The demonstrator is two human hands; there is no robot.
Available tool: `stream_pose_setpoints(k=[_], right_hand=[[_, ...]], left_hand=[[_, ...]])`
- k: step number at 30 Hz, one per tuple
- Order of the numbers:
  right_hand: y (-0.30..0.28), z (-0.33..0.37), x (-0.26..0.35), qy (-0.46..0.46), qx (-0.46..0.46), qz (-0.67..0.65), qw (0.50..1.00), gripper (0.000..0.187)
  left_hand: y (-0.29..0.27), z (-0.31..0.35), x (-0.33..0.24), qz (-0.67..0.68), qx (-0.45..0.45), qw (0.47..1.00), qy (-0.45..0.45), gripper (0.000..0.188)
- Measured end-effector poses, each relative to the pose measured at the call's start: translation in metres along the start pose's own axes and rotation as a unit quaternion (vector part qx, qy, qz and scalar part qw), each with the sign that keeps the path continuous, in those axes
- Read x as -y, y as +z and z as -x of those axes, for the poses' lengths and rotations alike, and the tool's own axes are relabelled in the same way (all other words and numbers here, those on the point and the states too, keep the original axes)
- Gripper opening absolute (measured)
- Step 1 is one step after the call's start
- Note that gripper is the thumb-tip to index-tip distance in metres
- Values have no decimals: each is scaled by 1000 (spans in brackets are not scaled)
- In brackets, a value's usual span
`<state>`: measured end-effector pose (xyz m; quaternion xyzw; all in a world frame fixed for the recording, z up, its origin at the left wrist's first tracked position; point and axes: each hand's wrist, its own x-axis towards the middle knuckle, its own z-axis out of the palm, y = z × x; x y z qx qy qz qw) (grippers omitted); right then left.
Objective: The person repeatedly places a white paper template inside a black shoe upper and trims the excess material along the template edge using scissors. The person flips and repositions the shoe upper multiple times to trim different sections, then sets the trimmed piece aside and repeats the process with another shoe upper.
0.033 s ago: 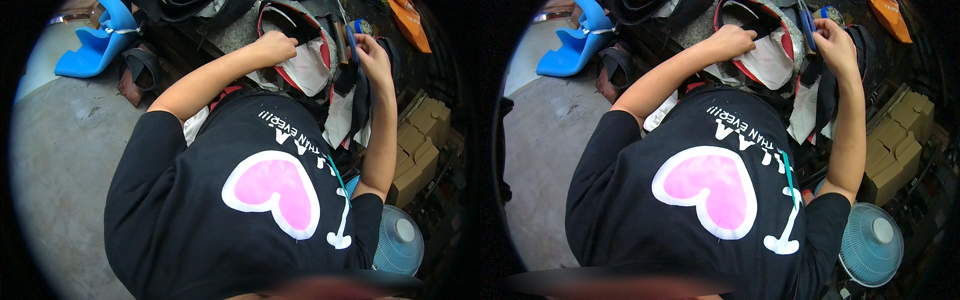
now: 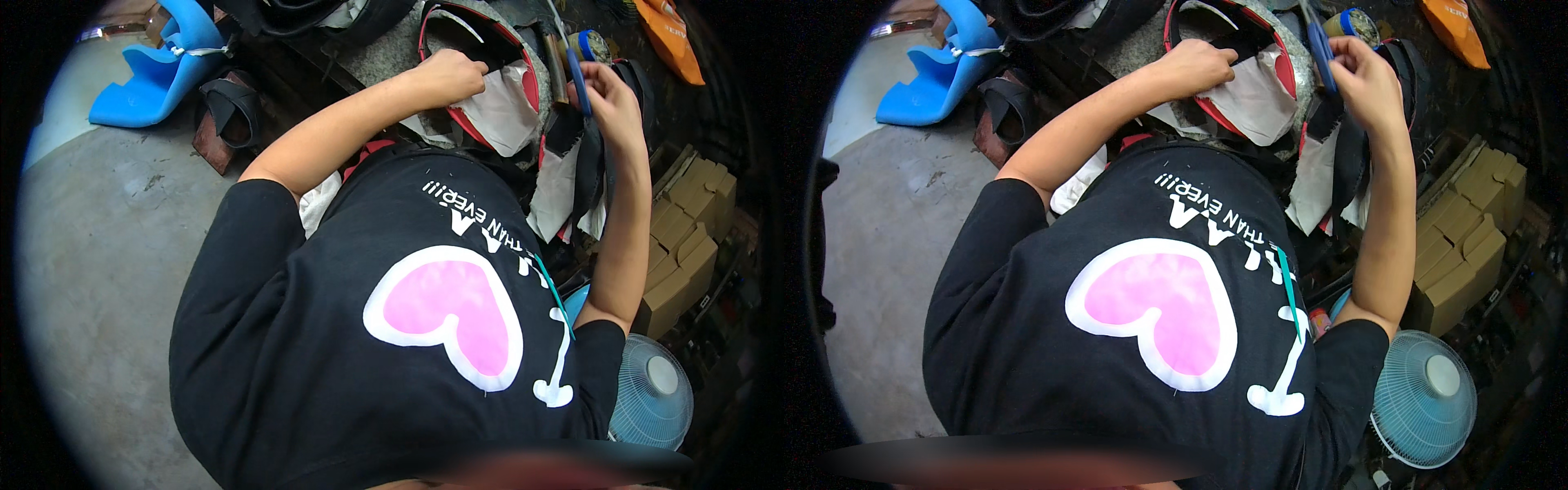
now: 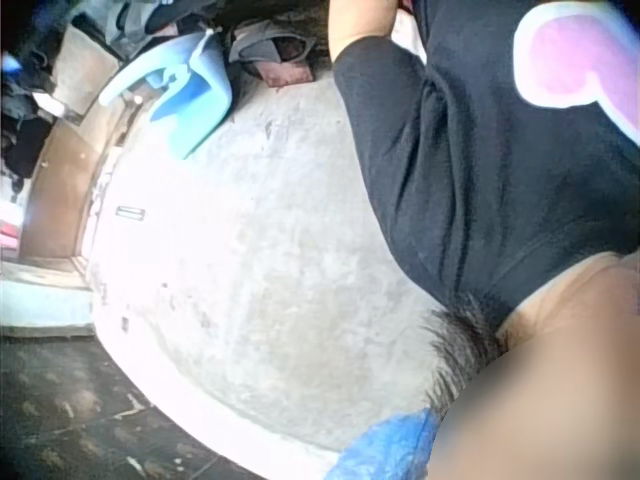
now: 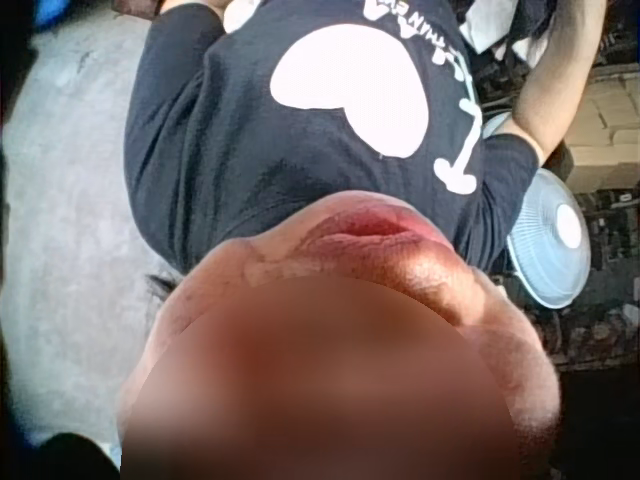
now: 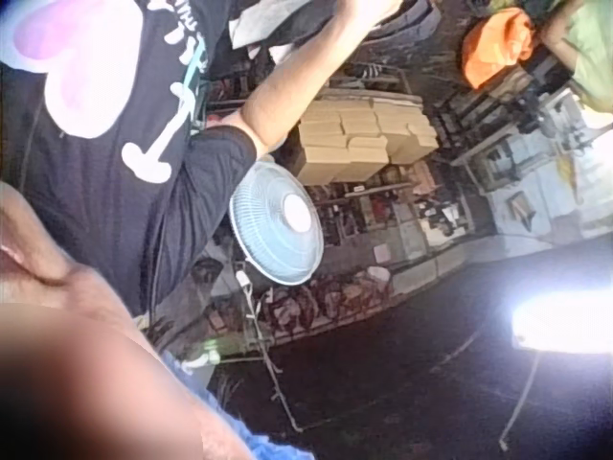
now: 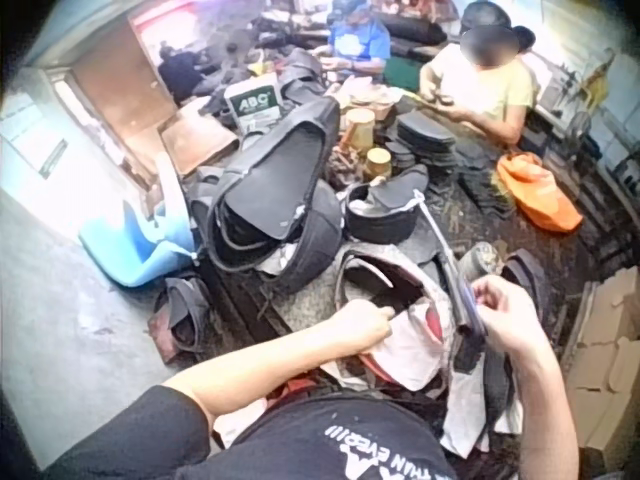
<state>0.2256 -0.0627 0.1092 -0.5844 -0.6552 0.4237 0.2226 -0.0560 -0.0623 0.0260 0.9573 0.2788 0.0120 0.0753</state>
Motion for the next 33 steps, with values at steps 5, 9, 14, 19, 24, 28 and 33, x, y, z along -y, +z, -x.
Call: stream_pose_setpoints(k=[5,9,14,19,24,28,33], right_hand=[[1,63,49,88,23,257,962,31],[13,80,75,73,48,390,917,47],[48,79,71,2,102,434,895,57],[75,65,60,-3,118,446,887,56],[84,65,57,-11,93,435,896,52],[86,71,58,-18,76,432,898,47],[85,72,58,-6,78,436,896,44]], left_hand=[[12,0,9,24,-32,998,56,13],[19,1,13,46,19,999,-13,19],[25,-1,26,173,25,981,-88,18],[32,-2,33,225,0,970,-90,17],[35,-3,35,236,-4,968,-86,16],[34,-5,34,221,-8,971,-90,16],[35,-8,33,210,-9,973,-99,16]])
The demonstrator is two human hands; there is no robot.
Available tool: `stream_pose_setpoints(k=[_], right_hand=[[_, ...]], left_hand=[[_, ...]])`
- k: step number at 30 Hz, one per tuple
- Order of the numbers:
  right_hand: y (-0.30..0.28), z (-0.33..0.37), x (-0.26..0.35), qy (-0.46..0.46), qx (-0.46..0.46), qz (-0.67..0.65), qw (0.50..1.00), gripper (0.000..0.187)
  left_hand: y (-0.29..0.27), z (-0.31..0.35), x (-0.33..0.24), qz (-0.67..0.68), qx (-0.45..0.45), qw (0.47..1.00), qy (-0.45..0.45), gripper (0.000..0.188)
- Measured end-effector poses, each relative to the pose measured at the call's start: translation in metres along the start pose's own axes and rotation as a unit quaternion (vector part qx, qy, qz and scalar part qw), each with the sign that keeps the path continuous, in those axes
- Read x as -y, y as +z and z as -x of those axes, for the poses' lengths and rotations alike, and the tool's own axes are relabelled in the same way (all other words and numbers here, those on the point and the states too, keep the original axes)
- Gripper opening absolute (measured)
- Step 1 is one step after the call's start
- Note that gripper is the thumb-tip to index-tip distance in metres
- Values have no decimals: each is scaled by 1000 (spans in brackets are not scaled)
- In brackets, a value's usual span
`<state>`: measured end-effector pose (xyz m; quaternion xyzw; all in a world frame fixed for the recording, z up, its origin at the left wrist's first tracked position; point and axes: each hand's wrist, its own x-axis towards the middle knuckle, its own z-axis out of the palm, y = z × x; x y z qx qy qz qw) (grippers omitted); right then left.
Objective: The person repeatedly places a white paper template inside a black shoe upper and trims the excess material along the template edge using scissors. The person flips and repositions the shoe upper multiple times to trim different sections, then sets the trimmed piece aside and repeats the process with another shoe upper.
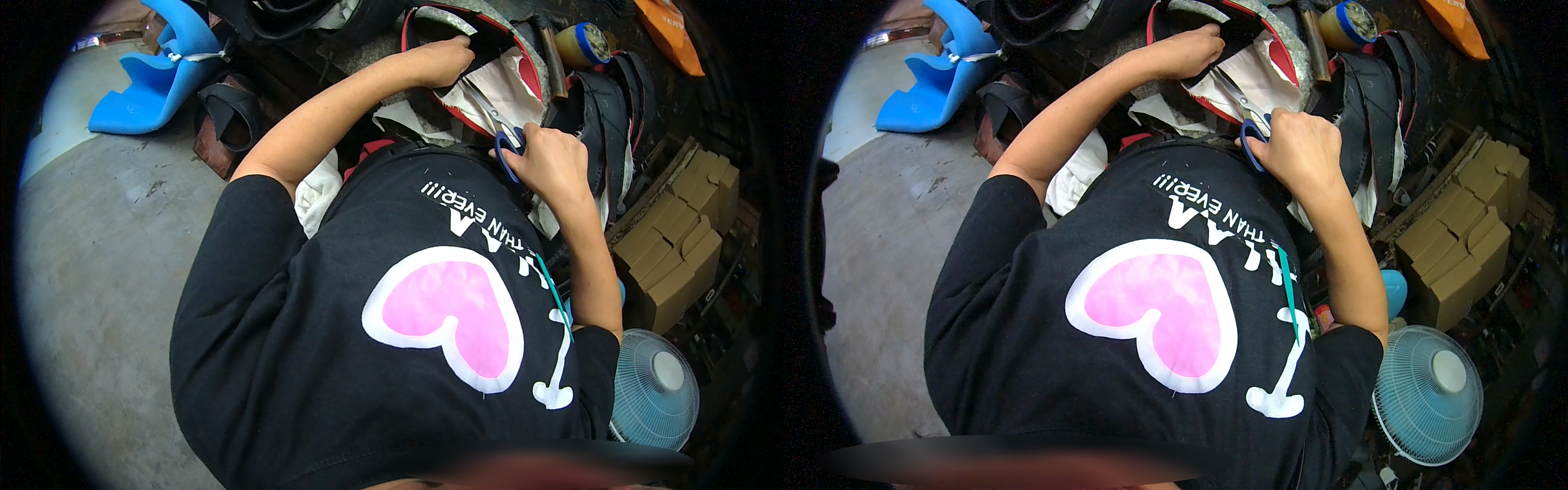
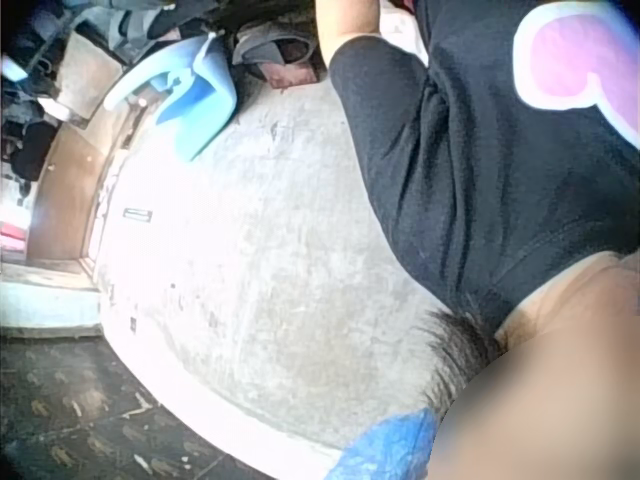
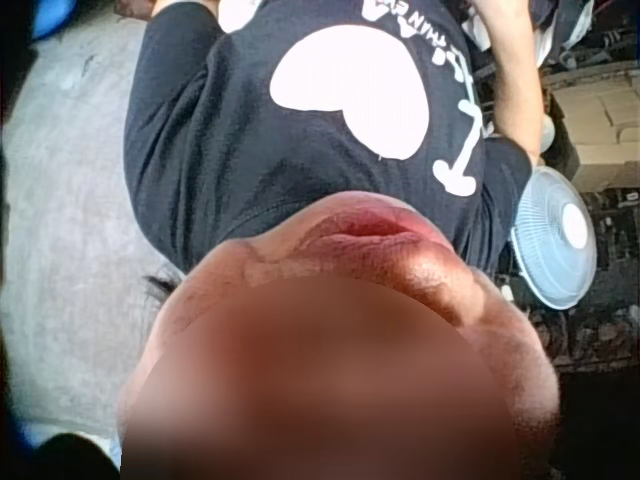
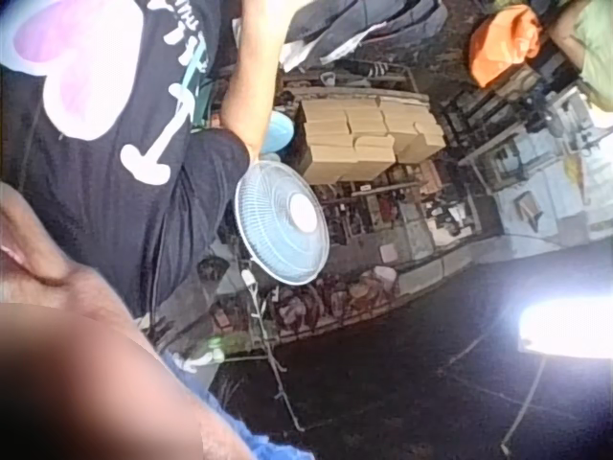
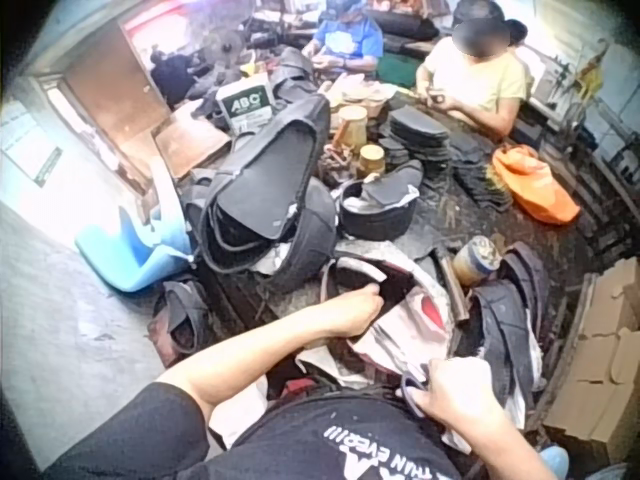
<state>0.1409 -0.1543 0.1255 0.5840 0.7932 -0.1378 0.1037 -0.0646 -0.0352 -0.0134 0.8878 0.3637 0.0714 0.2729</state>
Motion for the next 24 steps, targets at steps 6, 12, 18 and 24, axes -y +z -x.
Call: stream_pose_setpoints(k=[6,12,18,24], right_hand=[[12,-5,2,-20,-11,8,1000,41],[2,-3,-12,-5,51,-15,999,41],[-51,13,-63,70,80,-177,978,39],[-54,-7,-86,197,-94,-133,967,41]], left_hand=[[6,0,0,-25,-25,999,3,17],[-17,10,-23,62,-136,989,-13,15],[-41,60,-45,-174,73,975,114,63],[-53,56,-70,-195,-201,944,175,8]])
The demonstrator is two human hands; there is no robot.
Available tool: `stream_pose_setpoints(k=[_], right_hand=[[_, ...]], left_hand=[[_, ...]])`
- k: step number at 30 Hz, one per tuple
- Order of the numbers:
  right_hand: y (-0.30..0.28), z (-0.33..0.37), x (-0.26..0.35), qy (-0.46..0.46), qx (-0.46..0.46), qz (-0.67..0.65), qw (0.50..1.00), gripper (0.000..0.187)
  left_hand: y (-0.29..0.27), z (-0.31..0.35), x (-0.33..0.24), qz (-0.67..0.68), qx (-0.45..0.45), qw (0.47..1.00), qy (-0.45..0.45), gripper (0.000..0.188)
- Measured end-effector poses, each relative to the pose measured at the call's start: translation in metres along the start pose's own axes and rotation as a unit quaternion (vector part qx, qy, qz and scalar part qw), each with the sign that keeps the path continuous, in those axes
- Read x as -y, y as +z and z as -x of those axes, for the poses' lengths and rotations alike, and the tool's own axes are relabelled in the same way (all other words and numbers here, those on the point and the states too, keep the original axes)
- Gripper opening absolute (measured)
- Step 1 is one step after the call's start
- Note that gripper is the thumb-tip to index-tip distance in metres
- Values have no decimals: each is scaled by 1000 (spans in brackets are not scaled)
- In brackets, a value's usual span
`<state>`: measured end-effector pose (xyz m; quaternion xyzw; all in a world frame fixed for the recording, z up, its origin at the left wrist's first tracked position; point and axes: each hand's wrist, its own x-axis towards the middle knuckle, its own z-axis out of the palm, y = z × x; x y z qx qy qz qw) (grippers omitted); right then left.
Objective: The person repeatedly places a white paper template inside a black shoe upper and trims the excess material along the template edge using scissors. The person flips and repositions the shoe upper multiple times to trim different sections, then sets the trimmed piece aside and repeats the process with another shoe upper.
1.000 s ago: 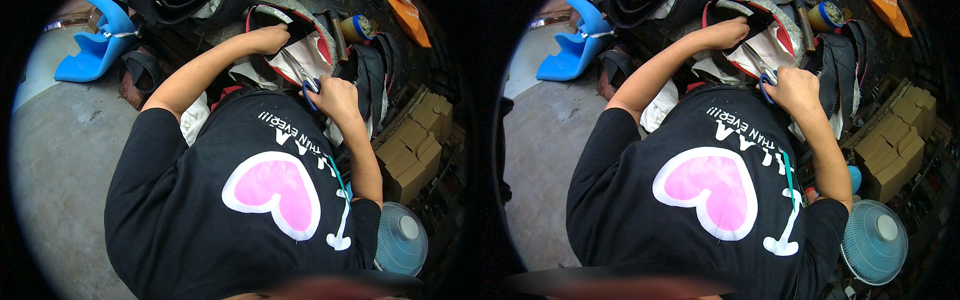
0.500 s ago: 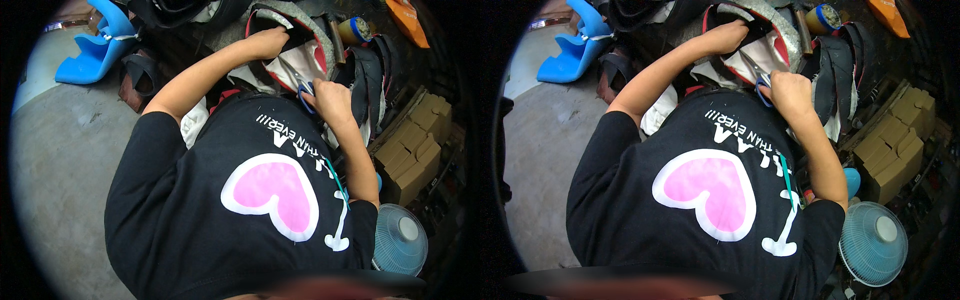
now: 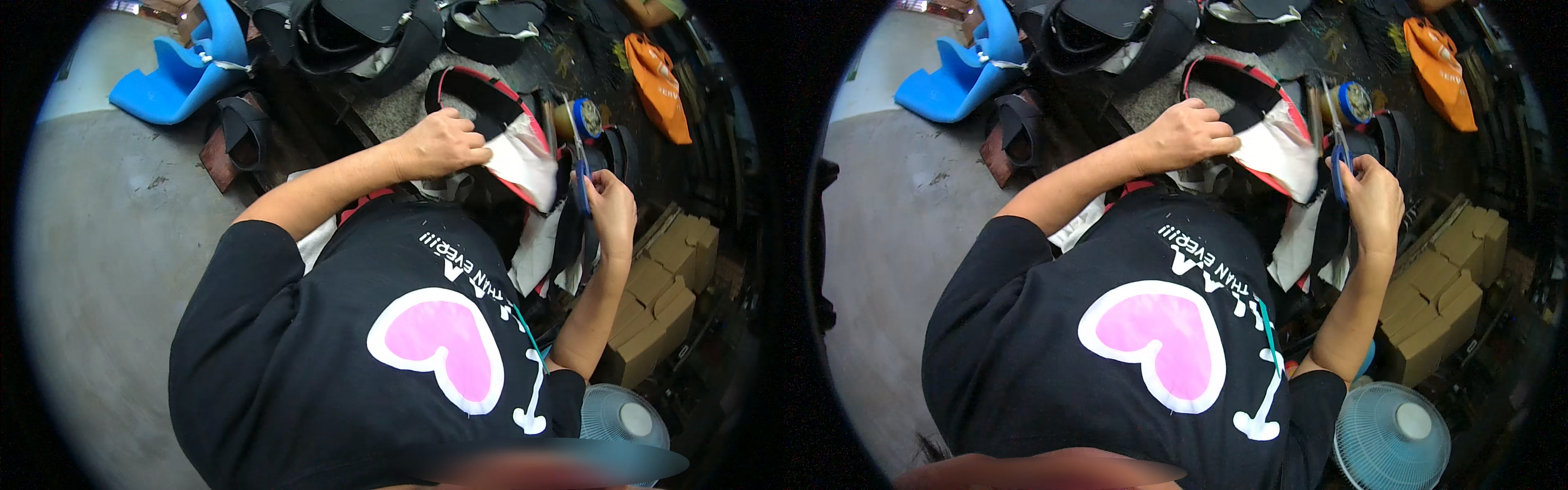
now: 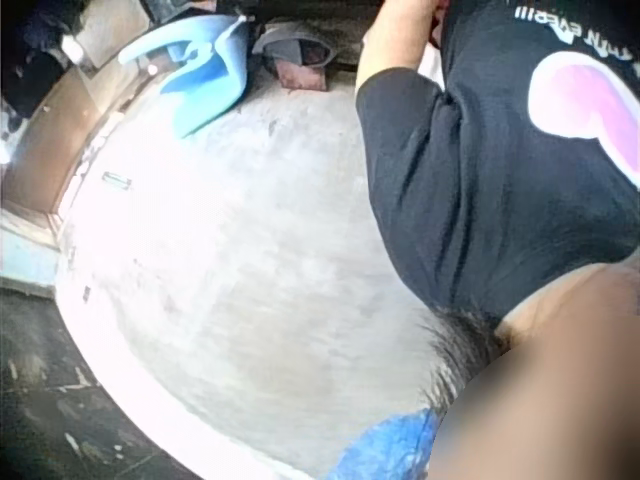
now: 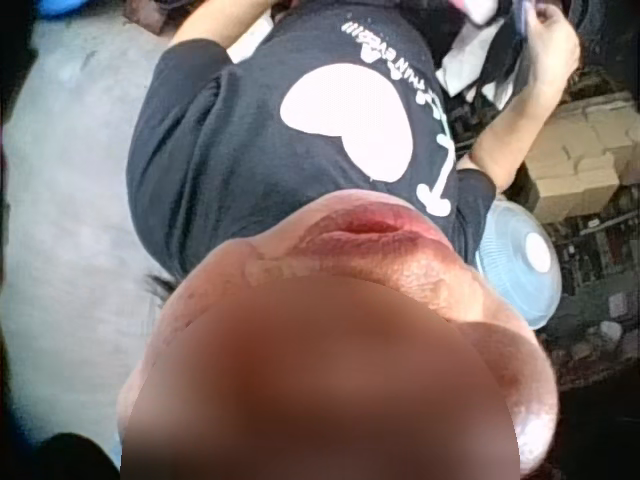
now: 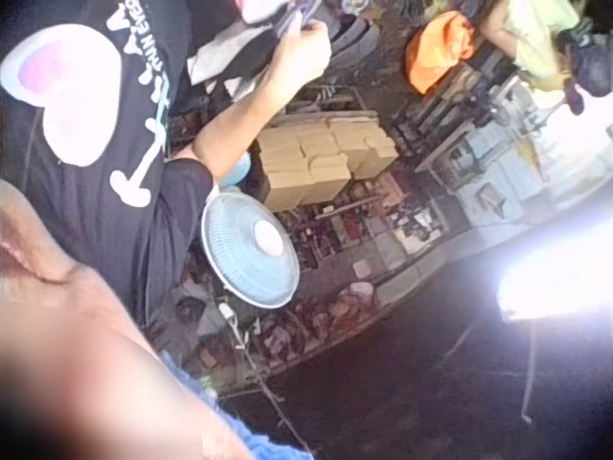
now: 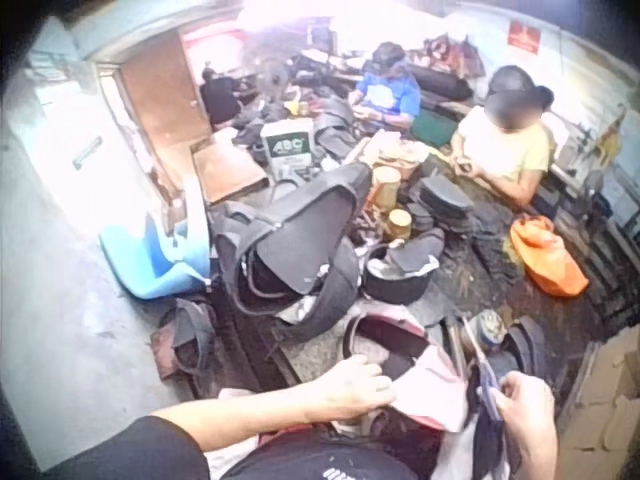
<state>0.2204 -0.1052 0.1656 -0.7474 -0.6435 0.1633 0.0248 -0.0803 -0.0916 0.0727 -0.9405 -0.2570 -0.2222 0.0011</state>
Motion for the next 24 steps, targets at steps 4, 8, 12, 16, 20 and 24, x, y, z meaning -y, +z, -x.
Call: stream_pose_setpoints(k=[4,8,12,16,20,24], right_hand=[[33,-38,-8,-32,31,-120,992,37],[61,-69,-15,-5,159,-463,872,37],[77,-75,-7,46,170,-361,916,33],[93,-55,19,-117,27,62,991,39],[100,-40,37,-99,13,127,987,43],[107,-34,37,-105,74,128,983,45]], left_hand=[[-35,3,-4,122,-95,980,-124,28],[-52,12,-4,275,-157,923,-218,30],[-35,25,0,728,-263,552,-311,35],[8,34,14,697,-127,507,-491,44],[23,48,19,469,82,612,-631,53],[-6,47,-10,-15,-59,934,-353,45]])
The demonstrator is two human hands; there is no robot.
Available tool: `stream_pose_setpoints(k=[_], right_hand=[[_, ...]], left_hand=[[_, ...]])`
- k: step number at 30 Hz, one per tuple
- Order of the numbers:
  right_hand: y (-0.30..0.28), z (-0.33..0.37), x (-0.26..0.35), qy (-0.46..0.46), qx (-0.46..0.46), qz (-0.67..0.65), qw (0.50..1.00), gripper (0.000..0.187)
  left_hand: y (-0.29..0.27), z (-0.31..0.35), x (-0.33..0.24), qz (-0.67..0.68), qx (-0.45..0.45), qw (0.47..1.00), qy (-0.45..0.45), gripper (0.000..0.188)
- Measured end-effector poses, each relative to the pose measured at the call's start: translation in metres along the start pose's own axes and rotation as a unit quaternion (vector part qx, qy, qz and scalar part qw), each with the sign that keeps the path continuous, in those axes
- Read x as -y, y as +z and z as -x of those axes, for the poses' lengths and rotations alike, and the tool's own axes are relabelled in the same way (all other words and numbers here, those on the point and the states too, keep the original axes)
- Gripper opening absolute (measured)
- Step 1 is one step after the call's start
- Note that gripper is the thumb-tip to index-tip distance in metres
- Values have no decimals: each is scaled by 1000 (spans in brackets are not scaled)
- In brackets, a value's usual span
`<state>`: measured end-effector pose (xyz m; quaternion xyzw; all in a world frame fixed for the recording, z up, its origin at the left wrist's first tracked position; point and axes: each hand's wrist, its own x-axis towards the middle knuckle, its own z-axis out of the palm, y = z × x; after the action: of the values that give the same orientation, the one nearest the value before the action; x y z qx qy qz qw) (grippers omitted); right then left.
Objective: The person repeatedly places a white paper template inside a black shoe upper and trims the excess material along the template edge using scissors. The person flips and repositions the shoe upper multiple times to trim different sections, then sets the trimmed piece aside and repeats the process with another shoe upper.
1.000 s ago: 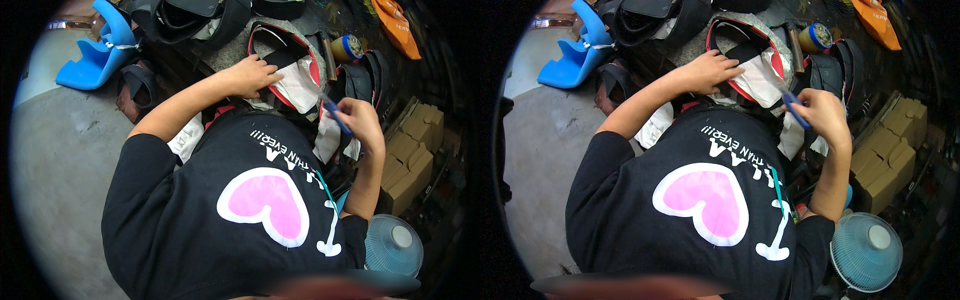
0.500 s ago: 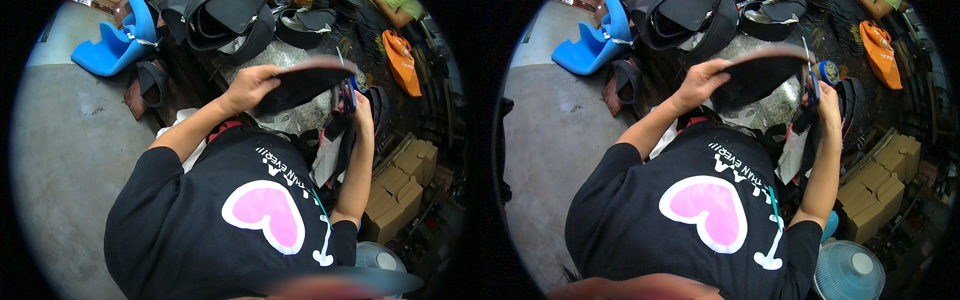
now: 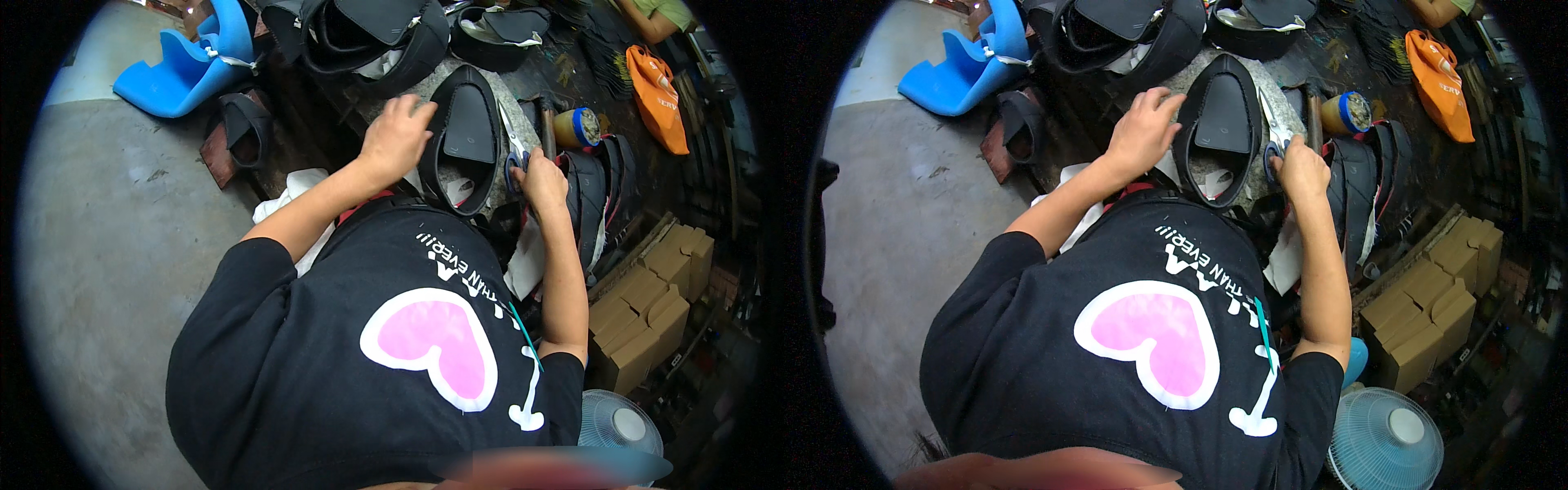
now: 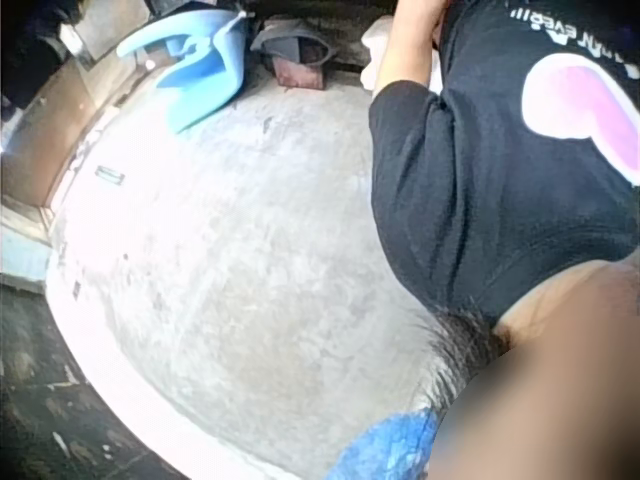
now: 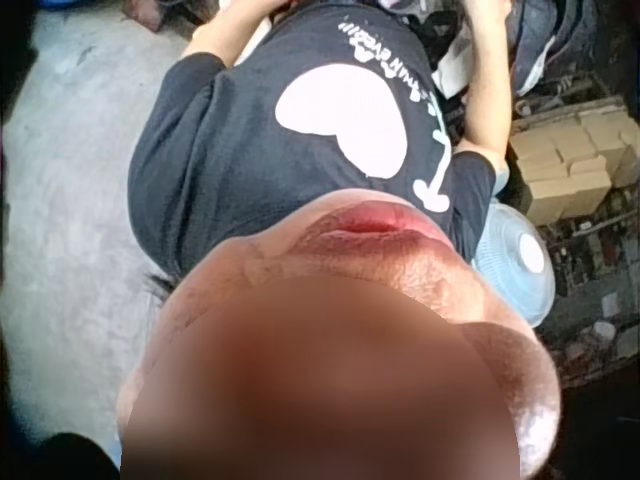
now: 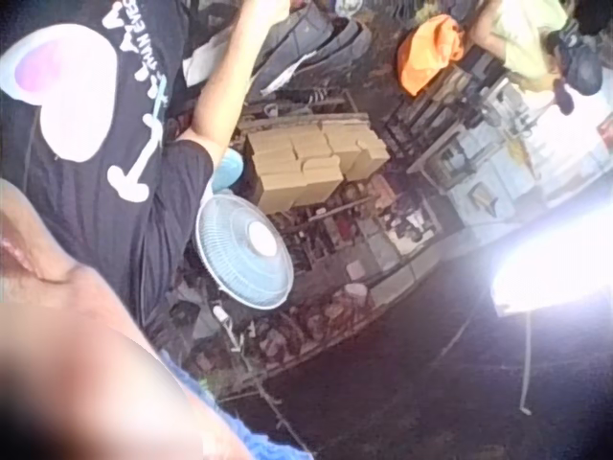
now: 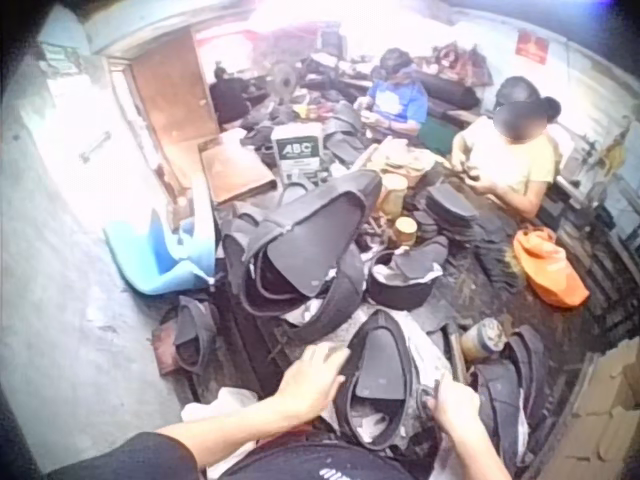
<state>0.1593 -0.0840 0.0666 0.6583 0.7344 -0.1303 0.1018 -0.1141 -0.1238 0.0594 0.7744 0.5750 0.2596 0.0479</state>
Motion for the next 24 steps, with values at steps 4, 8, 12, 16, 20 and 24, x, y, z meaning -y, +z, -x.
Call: stream_pose_setpoints(k=[4,8,12,16,20,24], right_hand=[[12,-6,-2,-7,20,-3,1000,47],[16,-12,-6,-15,15,4,1000,43],[16,-15,-7,-18,34,7,999,41],[18,-19,-8,-3,39,22,999,40],[19,-21,-10,8,36,3,999,44],[18,-19,-12,0,45,10,999,46]], left_hand=[[-15,5,-43,264,112,939,191,29],[4,6,-61,117,387,891,205,39],[19,-4,-67,63,410,891,186,47],[-17,-16,-86,125,305,936,125,41],[-116,-32,-64,318,276,907,12,36],[-232,-9,-20,302,333,893,-19,34]])
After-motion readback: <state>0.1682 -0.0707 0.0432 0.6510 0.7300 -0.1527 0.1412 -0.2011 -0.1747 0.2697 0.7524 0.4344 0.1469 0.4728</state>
